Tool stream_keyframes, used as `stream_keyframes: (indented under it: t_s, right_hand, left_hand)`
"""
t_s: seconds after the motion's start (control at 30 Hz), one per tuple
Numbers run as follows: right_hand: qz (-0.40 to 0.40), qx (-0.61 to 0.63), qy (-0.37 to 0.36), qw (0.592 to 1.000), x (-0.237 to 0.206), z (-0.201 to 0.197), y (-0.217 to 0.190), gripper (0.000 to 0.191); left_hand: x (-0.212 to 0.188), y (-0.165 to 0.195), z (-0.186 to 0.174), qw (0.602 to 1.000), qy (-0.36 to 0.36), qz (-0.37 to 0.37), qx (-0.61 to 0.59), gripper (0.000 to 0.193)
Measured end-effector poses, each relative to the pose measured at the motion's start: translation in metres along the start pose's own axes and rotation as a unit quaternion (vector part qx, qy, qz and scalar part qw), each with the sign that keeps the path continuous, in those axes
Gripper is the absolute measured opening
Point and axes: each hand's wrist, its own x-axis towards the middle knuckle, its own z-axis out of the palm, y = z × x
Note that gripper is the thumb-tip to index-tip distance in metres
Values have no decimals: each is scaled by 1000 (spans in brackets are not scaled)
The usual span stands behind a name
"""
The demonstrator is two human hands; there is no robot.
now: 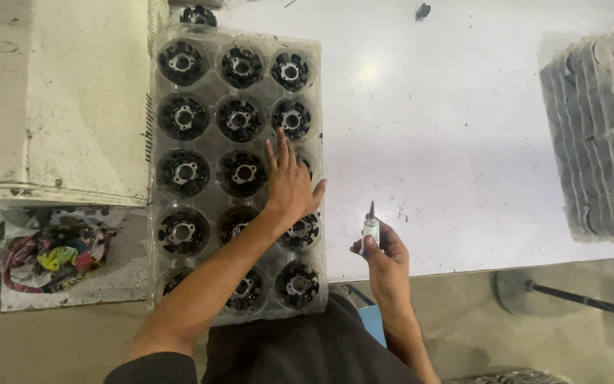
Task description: The person picks black plastic rotor-like components from a tray one at a time and squeezes adhesive from a tube onto each part, then places the treated part into another tray. They repeat this cycle across many parts, occasionally squeezing the tube to prime it.
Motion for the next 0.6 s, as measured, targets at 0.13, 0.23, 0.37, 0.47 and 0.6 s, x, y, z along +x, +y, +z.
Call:
stream_keyframes:
  t_s: [0.13,0.23,0.37,0.47,0.6]
  right_hand:
    - [-38,9,27,999,-7,10,-3,35]
    - [-25,52,24,998,-8,21,-2,36]
    - [2,107,26,994,-9,31,-1,40]
    - [-64,170,31,983,-11,34,-5,44]
    - [-81,173,46,981,-21,34,-17,38]
  left_hand:
    - [-12,-2,-1,997,-10,-19,-70,79]
    - [-27,-8,-5,978,37,-35,-202,68]
    - [-78,-19,-17,866,-23,-52,-497,49]
    - [-134,-33,-31,647,-66,-25,-759,51]
    - [-178,-45,-54,388,144,158,-896,61]
